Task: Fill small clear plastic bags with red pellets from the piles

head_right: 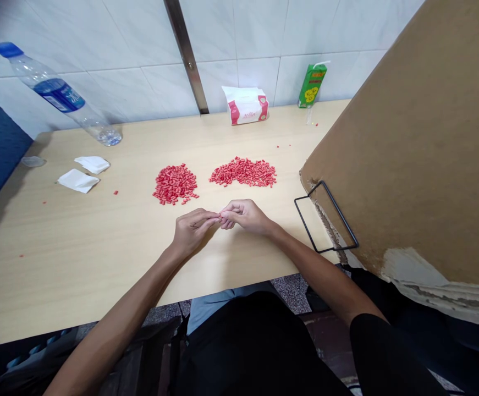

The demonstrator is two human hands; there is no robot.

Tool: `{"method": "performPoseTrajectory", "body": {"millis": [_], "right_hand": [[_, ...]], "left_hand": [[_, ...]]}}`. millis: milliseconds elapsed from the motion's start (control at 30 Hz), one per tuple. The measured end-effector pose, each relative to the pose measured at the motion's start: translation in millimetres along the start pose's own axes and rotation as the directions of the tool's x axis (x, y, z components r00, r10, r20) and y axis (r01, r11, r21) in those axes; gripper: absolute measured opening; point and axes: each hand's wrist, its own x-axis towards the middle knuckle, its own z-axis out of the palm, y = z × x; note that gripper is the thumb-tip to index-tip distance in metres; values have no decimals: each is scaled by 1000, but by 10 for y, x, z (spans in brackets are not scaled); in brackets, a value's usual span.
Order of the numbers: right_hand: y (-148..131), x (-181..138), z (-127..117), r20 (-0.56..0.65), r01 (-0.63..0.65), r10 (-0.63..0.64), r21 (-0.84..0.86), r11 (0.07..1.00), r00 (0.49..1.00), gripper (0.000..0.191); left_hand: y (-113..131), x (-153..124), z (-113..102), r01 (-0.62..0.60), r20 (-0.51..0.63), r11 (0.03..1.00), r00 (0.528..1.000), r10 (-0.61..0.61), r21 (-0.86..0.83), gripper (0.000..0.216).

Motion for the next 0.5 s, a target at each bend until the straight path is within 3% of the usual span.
{"method": "performPoseTrajectory", "body": {"millis": [500], "right_hand": [[28, -2, 2, 34, -2, 3, -8, 1000, 999, 36]], "left_hand": [[-9, -3, 14, 14, -7, 1000, 1000, -14, -22, 16]]}}
